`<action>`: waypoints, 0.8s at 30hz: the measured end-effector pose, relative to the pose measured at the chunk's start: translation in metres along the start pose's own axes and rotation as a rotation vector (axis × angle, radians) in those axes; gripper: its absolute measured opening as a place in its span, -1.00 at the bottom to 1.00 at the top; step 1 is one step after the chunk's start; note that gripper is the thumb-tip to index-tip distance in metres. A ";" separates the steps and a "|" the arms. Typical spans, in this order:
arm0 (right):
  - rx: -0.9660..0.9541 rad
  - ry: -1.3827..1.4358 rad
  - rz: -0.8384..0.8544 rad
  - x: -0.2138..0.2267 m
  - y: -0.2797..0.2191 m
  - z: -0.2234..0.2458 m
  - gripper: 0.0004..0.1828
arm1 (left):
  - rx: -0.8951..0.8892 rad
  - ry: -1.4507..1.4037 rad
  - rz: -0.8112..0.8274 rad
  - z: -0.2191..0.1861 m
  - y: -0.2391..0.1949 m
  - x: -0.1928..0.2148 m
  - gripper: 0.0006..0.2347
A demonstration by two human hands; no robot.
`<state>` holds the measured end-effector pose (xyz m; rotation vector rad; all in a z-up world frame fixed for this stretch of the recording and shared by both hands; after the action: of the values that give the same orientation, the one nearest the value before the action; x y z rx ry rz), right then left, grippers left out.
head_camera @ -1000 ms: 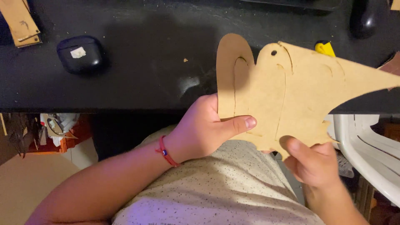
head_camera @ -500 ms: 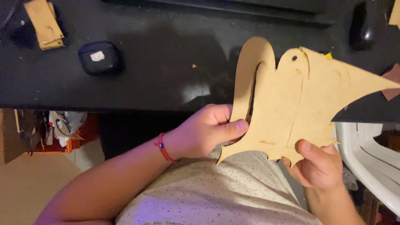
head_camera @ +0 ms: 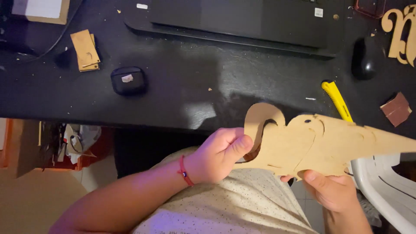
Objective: Using a utility knife to cut along lines on a thin wooden sheet and removing the resulting cutout pieces.
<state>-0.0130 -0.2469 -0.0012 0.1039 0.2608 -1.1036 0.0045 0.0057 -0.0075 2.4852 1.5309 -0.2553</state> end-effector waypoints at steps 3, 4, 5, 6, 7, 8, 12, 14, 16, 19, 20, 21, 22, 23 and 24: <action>0.022 -0.206 0.082 -0.001 0.001 0.008 -0.67 | -0.090 -0.004 0.042 -0.003 0.003 0.001 -0.63; 0.019 -0.290 0.060 -0.001 -0.001 0.011 -0.67 | -0.153 -0.008 0.080 -0.007 0.004 0.001 -0.58; 0.015 -0.372 0.037 -0.001 -0.004 0.014 -0.67 | -0.214 -0.014 0.119 -0.011 0.005 0.001 -0.43; 0.011 -0.367 0.035 -0.001 -0.004 0.019 -0.67 | -0.208 -0.015 0.119 -0.010 0.008 0.004 -0.43; 0.111 -0.570 0.013 -0.002 -0.005 0.026 -0.77 | -0.228 0.063 0.112 -0.008 0.009 0.006 -0.54; 0.211 -0.770 -0.010 -0.003 -0.007 0.032 -0.85 | -0.248 0.140 0.105 -0.007 0.010 0.008 -0.63; -0.003 -0.691 -0.035 0.006 -0.010 0.023 -0.58 | -0.283 0.129 0.005 -0.016 0.013 0.007 -0.88; 0.100 -0.331 -0.124 -0.009 0.000 0.021 -0.71 | -0.143 0.125 -0.116 -0.018 0.019 0.009 -0.84; 0.080 -0.211 -0.147 -0.011 0.003 0.013 -0.69 | -0.098 0.025 -0.116 -0.016 0.019 0.009 -0.86; 0.033 -0.017 -0.153 -0.014 0.005 0.006 -0.66 | -0.017 -0.095 -0.141 -0.007 0.016 0.008 -0.90; 0.015 0.048 -0.144 -0.016 0.005 0.004 -0.54 | 0.009 -0.117 -0.155 -0.003 0.015 0.009 -0.92; 0.006 0.054 -0.147 -0.016 0.004 0.002 -0.54 | 0.019 -0.119 -0.158 -0.003 0.016 0.011 -0.92; 0.002 -0.020 -0.138 -0.016 0.003 0.001 -0.67 | -0.063 -0.176 -0.161 -0.005 0.018 0.013 -0.80; 0.002 -0.095 -0.123 -0.016 0.005 0.000 -0.77 | -0.152 -0.229 -0.166 -0.007 0.020 0.016 -0.64; -0.001 -0.091 -0.120 -0.014 0.000 -0.006 -0.77 | -0.149 -0.227 -0.170 -0.010 0.018 0.017 -0.64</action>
<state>-0.0193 -0.2337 -0.0032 0.0371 0.1876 -1.2245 0.0286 0.0152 -0.0004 2.1344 1.6024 -0.4189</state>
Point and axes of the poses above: each hand's wrist, its own y-axis towards the middle knuckle, its own x-axis out of the back of the hand, z = x × y, the point moved 2 cm from there along y, towards the middle knuckle, and after that the axes turned 6 degrees about -x, right-handed, at the moved point
